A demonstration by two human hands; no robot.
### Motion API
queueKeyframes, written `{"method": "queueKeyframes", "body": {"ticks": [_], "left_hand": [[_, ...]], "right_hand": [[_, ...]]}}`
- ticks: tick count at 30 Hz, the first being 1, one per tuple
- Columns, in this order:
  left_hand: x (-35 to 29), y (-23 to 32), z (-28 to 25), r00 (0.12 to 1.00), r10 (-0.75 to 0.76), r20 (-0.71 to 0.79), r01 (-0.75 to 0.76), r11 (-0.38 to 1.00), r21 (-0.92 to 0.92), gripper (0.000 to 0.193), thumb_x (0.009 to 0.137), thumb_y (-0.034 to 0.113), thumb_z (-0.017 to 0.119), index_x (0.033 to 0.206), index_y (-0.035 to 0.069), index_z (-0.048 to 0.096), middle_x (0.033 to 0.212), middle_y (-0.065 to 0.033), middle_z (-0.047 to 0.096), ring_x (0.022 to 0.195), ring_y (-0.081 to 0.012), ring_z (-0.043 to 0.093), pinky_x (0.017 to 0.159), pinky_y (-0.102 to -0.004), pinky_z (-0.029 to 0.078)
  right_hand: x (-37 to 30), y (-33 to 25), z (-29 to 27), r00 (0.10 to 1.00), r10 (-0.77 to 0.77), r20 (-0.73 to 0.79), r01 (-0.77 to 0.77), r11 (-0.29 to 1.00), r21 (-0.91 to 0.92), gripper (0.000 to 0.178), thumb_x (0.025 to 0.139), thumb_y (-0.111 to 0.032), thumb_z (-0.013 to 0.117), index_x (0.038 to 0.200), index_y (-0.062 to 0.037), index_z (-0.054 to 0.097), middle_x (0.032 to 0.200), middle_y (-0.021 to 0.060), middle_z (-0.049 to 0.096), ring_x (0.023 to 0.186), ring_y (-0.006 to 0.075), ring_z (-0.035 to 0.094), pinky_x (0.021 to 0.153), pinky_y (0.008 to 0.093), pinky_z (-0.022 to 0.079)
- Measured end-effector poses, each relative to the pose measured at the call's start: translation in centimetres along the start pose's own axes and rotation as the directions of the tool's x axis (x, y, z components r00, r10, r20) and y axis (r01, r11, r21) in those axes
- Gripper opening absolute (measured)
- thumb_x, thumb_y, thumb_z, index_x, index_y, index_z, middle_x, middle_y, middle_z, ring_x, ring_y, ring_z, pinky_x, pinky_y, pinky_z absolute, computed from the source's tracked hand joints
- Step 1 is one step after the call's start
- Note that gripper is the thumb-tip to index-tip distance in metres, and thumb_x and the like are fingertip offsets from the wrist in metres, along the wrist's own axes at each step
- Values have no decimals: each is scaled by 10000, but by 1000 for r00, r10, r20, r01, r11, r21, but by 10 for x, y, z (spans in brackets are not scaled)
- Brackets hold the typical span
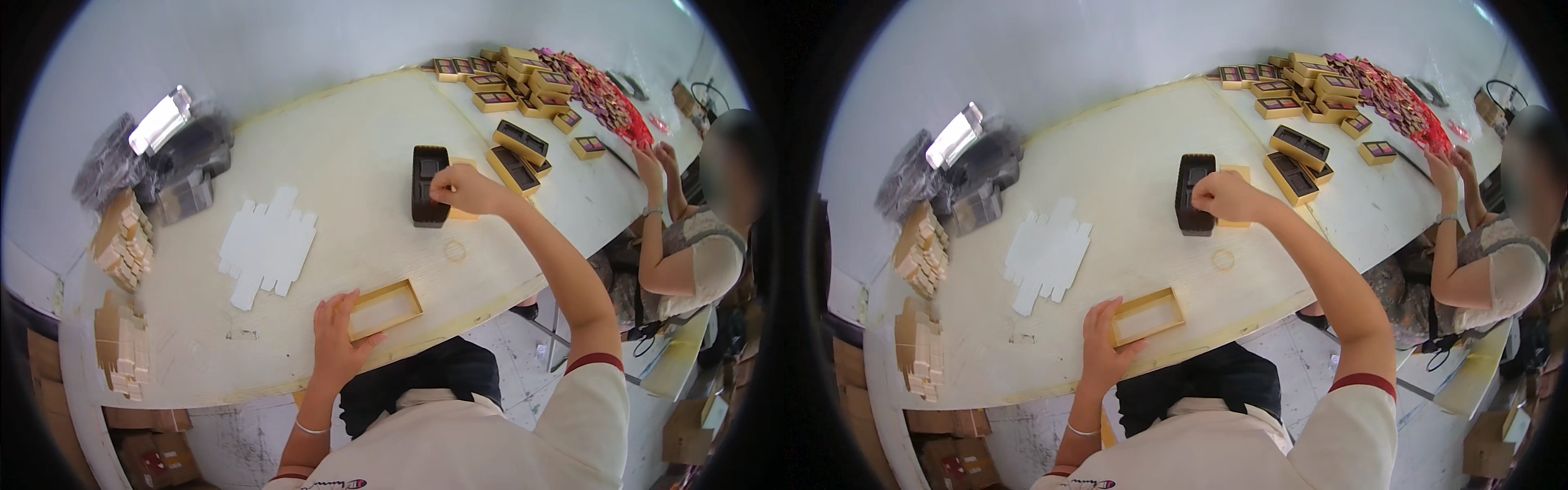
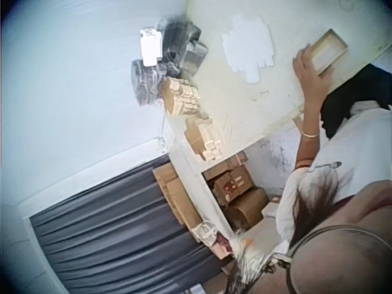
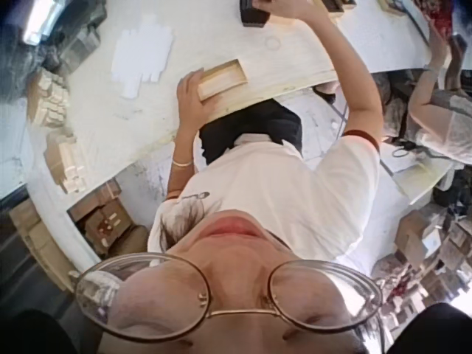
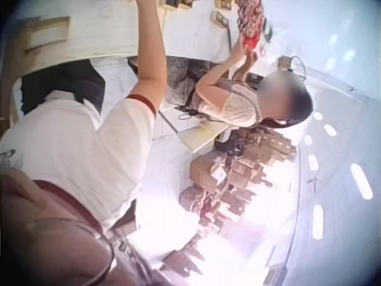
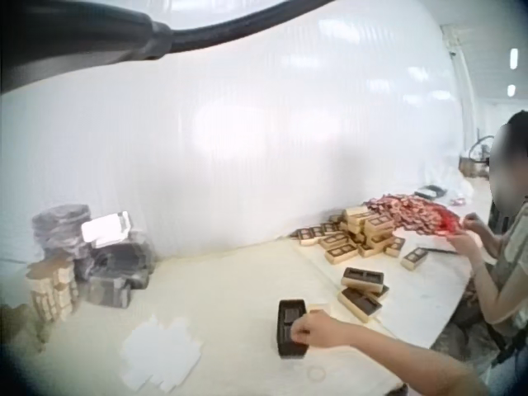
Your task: The person folds flat cardboard pieces into small rectangular boxes and inserts a dark plastic tray into each one. The person repeats this process multiple times, placing the finished boxes on the table.
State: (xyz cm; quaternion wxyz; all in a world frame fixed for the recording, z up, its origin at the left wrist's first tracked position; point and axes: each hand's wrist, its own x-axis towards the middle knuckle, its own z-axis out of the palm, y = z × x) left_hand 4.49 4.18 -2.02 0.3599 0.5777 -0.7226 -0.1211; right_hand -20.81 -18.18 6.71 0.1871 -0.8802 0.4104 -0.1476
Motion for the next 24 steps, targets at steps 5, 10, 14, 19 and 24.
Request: {"method": "queueKeyframes", "body": {"ticks": [5,10,14,19,24], "left_hand": [[0,1,5,1000,-6,-2,6,1000,-9,753,714,325,788,1340,63,461,1252,-166,485,1170,-367,449,1053,-481,319],[3,3,10,999,32,-33,-32,999,5,762,688,275,802,1336,61,464,1242,-172,497,1157,-365,465,1014,-455,362],[-1,2,6,997,34,-68,-32,999,35,788,710,369,792,1355,73,451,1228,-144,509,1126,-347,458,1016,-468,331],[-5,24,1,997,25,-68,-3,954,298,845,679,383,806,1371,68,439,1209,-93,544,1039,-298,466,933,-407,356],[-7,30,10,999,-36,-7,37,992,125,881,682,365,809,1400,57,403,1229,-105,548,1039,-317,476,929,-409,398]], "right_hand": [[-10,-10,4,690,-628,-361,169,625,-763,32,771,-52,579,801,-47,569,837,76,510,932,230,528,1079,540,328],[3,-13,-24,506,-609,-610,167,764,-624,98,840,-48,542,925,-21,501,855,118,526,886,280,537,912,440,432],[-23,-68,-34,611,69,-788,251,928,276,157,1013,-159,418,965,-28,491,788,99,538,722,223,566,630,356,445],[-82,-103,18,836,507,-208,106,224,969,262,1024,-263,388,1007,-57,549,925,15,598,838,94,600,677,251,536],[-124,-85,91,777,616,-127,-11,215,976,256,1027,-267,397,985,-53,532,908,14,592,812,95,592,655,265,547]]}}
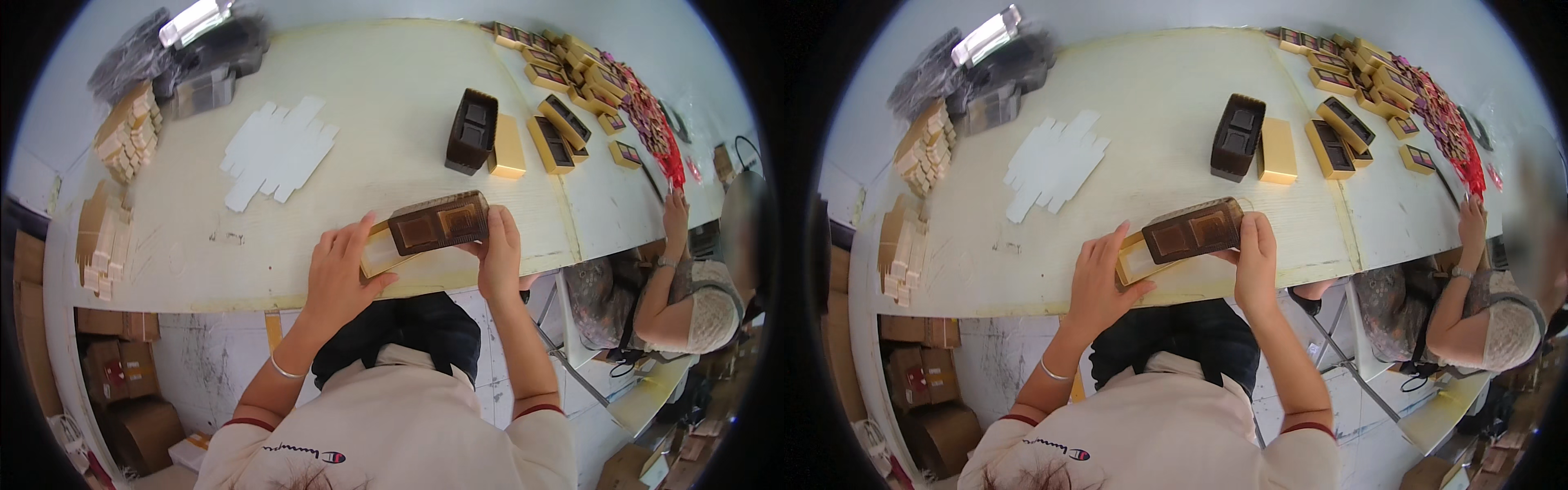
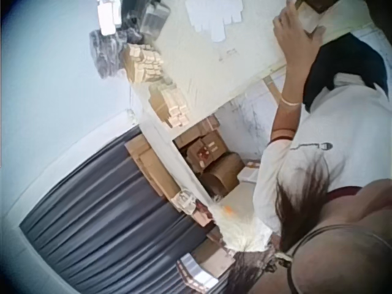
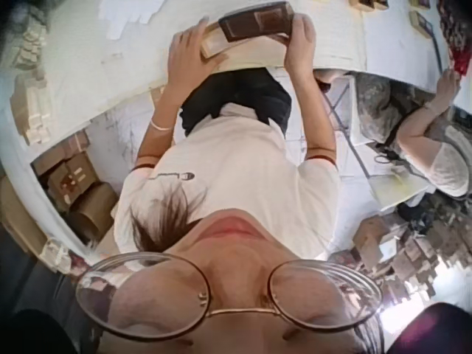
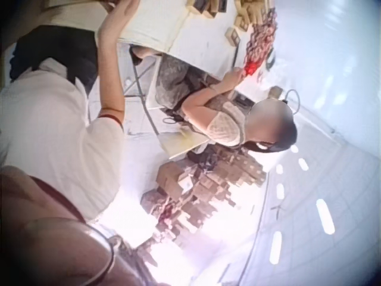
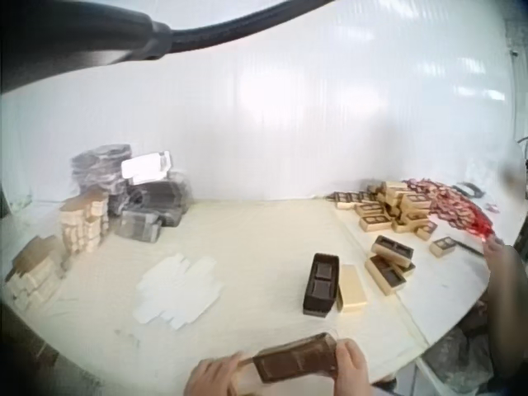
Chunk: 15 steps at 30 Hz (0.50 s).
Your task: The person folds flat cardboard pieces into small rectangular boxes and inserts a dark plastic tray into each one. The person repeats this process multiple times, placing the finished boxes on the table.
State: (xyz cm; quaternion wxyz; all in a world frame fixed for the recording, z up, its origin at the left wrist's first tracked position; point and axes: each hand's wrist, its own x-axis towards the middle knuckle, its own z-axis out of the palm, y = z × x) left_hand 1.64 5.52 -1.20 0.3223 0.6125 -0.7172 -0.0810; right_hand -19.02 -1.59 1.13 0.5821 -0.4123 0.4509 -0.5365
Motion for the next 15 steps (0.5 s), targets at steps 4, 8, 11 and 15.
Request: {"method": "queueKeyframes", "body": {"ticks": [4,8,11,15], "left_hand": [[6,-1,-5,999,18,39,-17,999,-29,848,699,318,803,1401,65,401,1231,-117,543,1080,-329,487,938,-411,425],[19,-17,-18,986,64,157,-48,994,-103,831,684,284,809,1395,93,423,1236,-115,542,1123,-311,488,953,-404,424],[21,-21,-24,972,103,211,-89,993,-74,821,666,261,815,1385,110,447,1245,-107,540,1122,-308,490,953,-399,425],[25,-13,-29,966,99,240,-104,995,8,807,644,227,821,1366,117,479,1258,-85,534,1045,-319,496,933,-392,432]], "right_hand": [[-8,23,5,998,2,59,1,999,-51,198,1015,-244,457,954,-68,524,812,-23,514,706,64,498,599,229,489],[0,22,0,973,-166,161,203,946,-253,168,946,-142,578,1068,-34,538,969,50,567,813,121,537,665,248,484],[-4,-2,7,695,-617,369,708,500,-498,362,894,-128,633,1218,-21,512,1164,142,571,947,236,565,778,302,487],[0,2,-7,506,-388,770,860,163,-483,363,793,-72,706,1136,1,612,1256,185,530,1017,370,552,853,390,484]]}}
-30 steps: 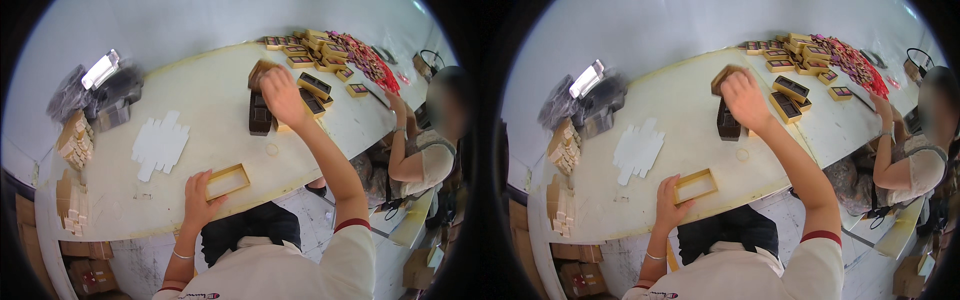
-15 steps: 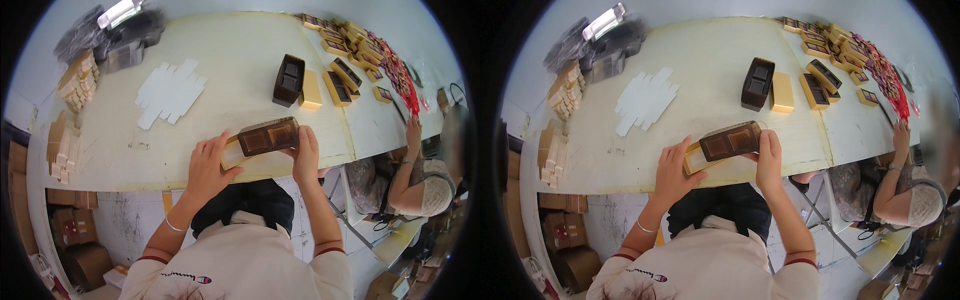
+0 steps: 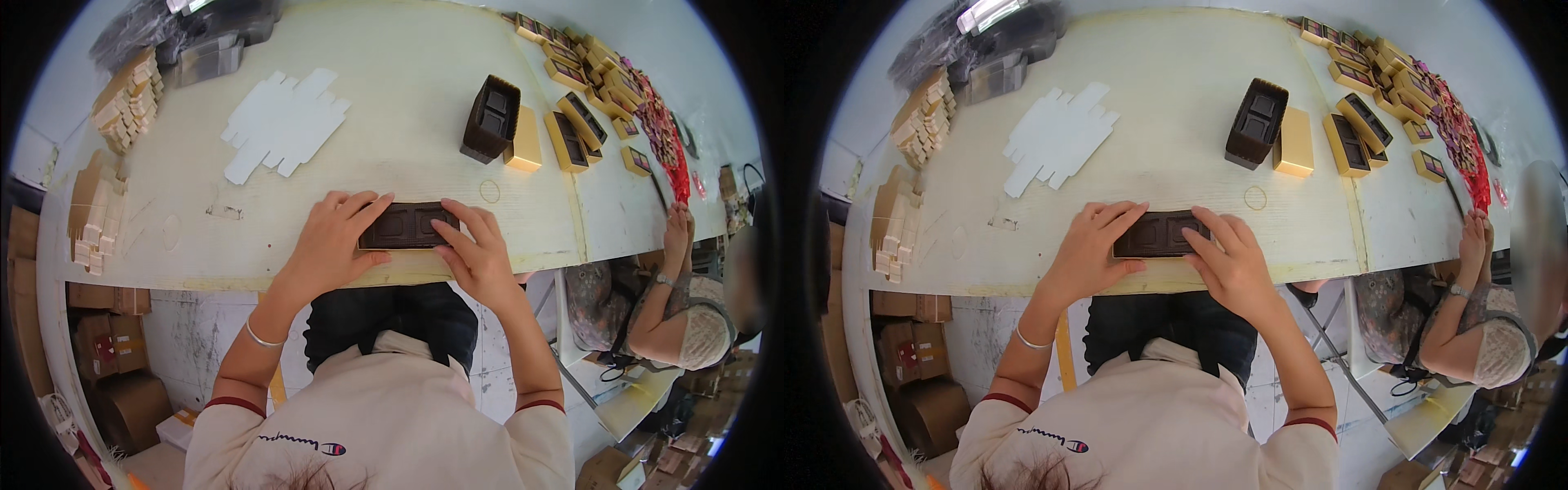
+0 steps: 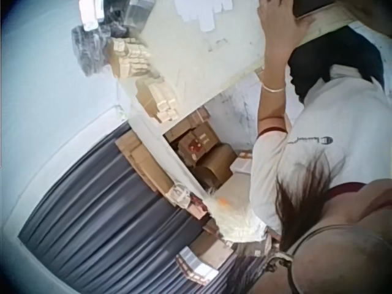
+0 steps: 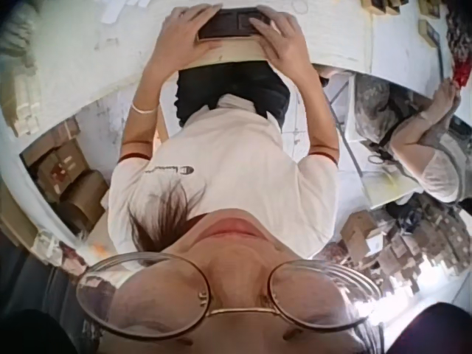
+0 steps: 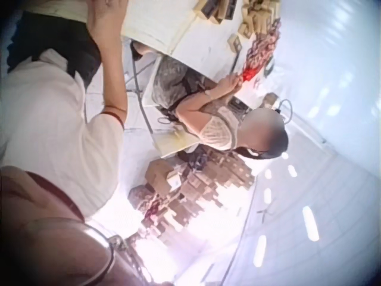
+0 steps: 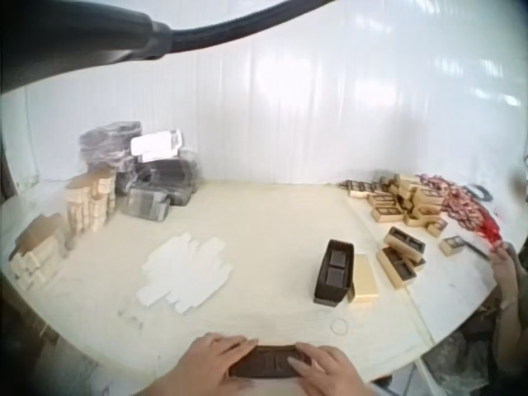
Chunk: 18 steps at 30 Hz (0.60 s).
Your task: The person folds flat cardboard pieces into small rectangular boxes and inserts a dark plastic tray into each one. The person repeats this process multiple times, placing the finished boxes on the table.
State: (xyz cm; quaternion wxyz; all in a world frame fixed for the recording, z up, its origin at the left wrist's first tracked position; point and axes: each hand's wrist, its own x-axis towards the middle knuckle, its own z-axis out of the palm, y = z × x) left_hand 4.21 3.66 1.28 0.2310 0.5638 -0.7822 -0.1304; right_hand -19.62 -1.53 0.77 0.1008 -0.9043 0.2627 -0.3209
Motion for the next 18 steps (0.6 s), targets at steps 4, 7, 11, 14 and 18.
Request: {"method": "queueKeyframes", "body": {"ticks": [4,7,11,14,18], "left_hand": [[1,0,-3,994,-46,96,59,989,-139,791,636,160,821,1358,133,498,1296,-70,517,984,-312,485,904,-393,447],[5,-23,-7,991,56,123,-32,981,-192,798,634,113,815,1365,157,497,1394,-81,444,1072,-316,476,913,-404,456],[9,-33,-8,986,89,144,-48,962,-267,769,687,195,803,1385,193,479,1533,-95,258,1310,-371,349,1011,-457,413],[3,-8,4,997,35,63,-36,999,16,773,725,364,773,1406,200,449,1532,-98,268,1371,-406,259,1061,-516,355],[12,-11,7,989,117,90,-125,988,94,843,720,489,741,1432,184,406,1525,-108,286,1402,-423,192,1098,-555,280]], "right_hand": [[5,-10,10,991,98,96,-124,942,312,311,774,-9,707,1077,7,641,1255,183,527,1026,353,574,812,374,506],[20,-10,-11,953,99,285,-232,845,482,288,772,-1,706,1056,1,653,1236,169,538,1029,330,583,813,375,510],[25,6,-9,963,8,271,-100,939,328,297,760,-1,723,1052,-20,675,1204,137,553,856,237,559,719,323,480],[30,1,-2,958,-106,268,60,983,176,291,749,-42,738,1034,-23,685,1157,133,571,829,231,551,697,329,477],[27,16,5,919,-18,394,-143,916,375,314,734,-137,756,1025,-38,693,1158,140,563,841,262,545,697,349,474]]}}
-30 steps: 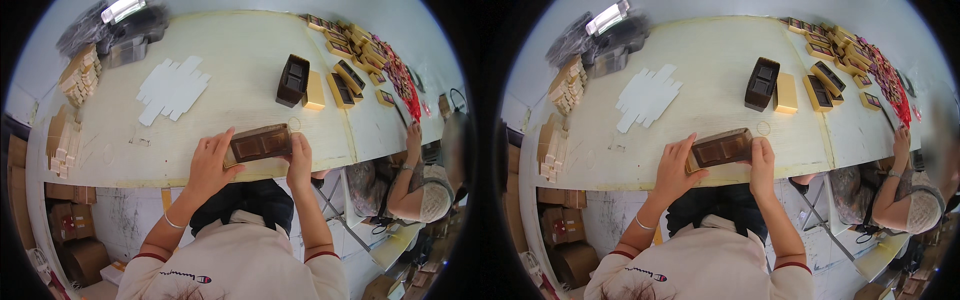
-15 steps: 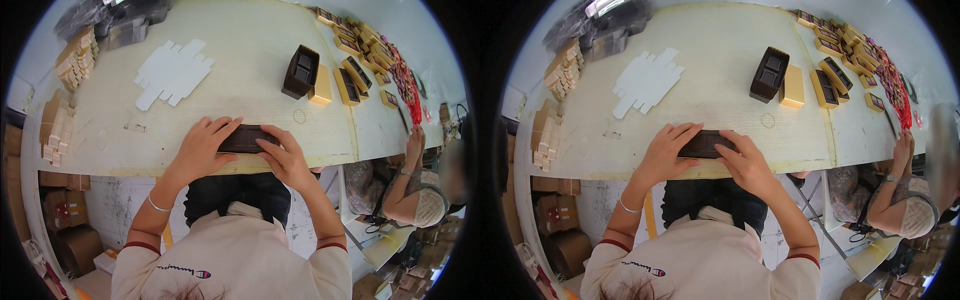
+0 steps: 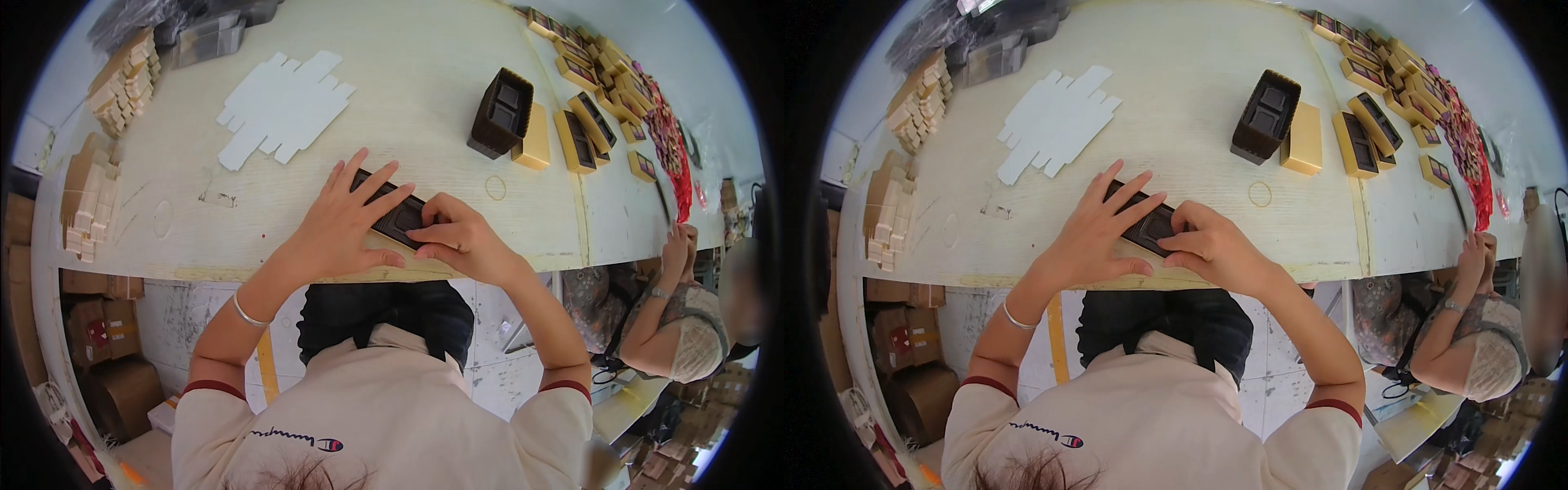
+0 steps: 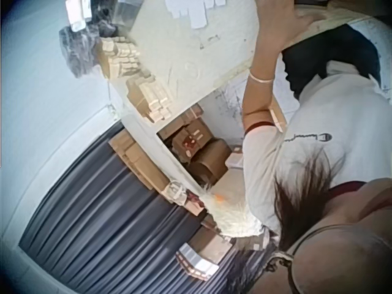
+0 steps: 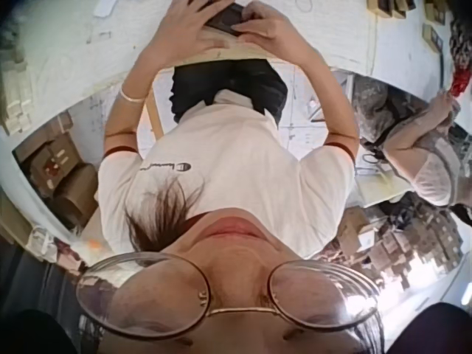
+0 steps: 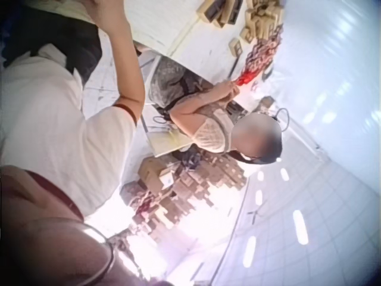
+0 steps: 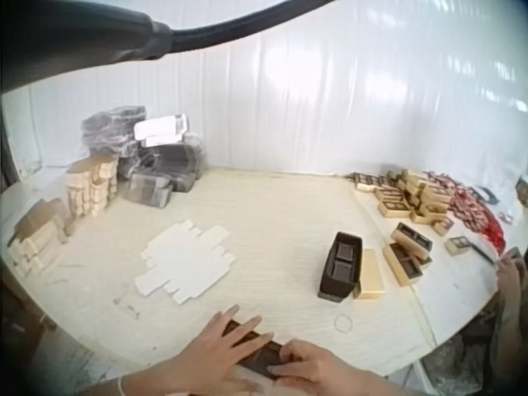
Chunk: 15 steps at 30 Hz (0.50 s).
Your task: The person folds flat cardboard pieces into small rectangular boxes and inserts a dark plastic tray into each one. The person repeats this process multiple times, placing the finished boxes on the table.
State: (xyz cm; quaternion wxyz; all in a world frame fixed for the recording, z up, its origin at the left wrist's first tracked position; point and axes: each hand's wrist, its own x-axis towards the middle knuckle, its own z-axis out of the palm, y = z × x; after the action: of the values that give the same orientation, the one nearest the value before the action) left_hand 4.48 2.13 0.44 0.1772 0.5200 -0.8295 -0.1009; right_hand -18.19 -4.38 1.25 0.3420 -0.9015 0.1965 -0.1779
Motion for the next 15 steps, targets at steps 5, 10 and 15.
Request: {"method": "queueKeyframes", "body": {"ticks": [5,10,15], "left_hand": [[0,-1,-1,999,12,49,-21,984,177,873,735,478,730,1442,111,374,1514,-139,294,1408,-379,215,1117,-557,227],[-2,-19,-8,998,56,10,-52,971,-235,863,793,453,702,1458,52,326,1524,-155,278,1418,-339,230,1153,-470,188],[-10,-67,-45,924,-286,-253,256,956,-143,744,813,380,710,1408,52,408,1475,-142,377,1384,-318,310,1136,-427,249]], "right_hand": [[7,-22,21,967,-193,-166,80,850,-521,450,725,-212,759,1138,-78,640,1268,205,491,1096,353,517,906,422,443],[-11,-11,41,962,-53,-267,-44,937,-347,461,734,-165,751,1172,-92,627,1323,252,454,1176,414,480,963,476,421],[-40,-8,-35,896,-106,-431,-149,844,-515,445,733,-73,716,1173,-81,647,1288,214,520,1121,366,547,904,438,470]]}}
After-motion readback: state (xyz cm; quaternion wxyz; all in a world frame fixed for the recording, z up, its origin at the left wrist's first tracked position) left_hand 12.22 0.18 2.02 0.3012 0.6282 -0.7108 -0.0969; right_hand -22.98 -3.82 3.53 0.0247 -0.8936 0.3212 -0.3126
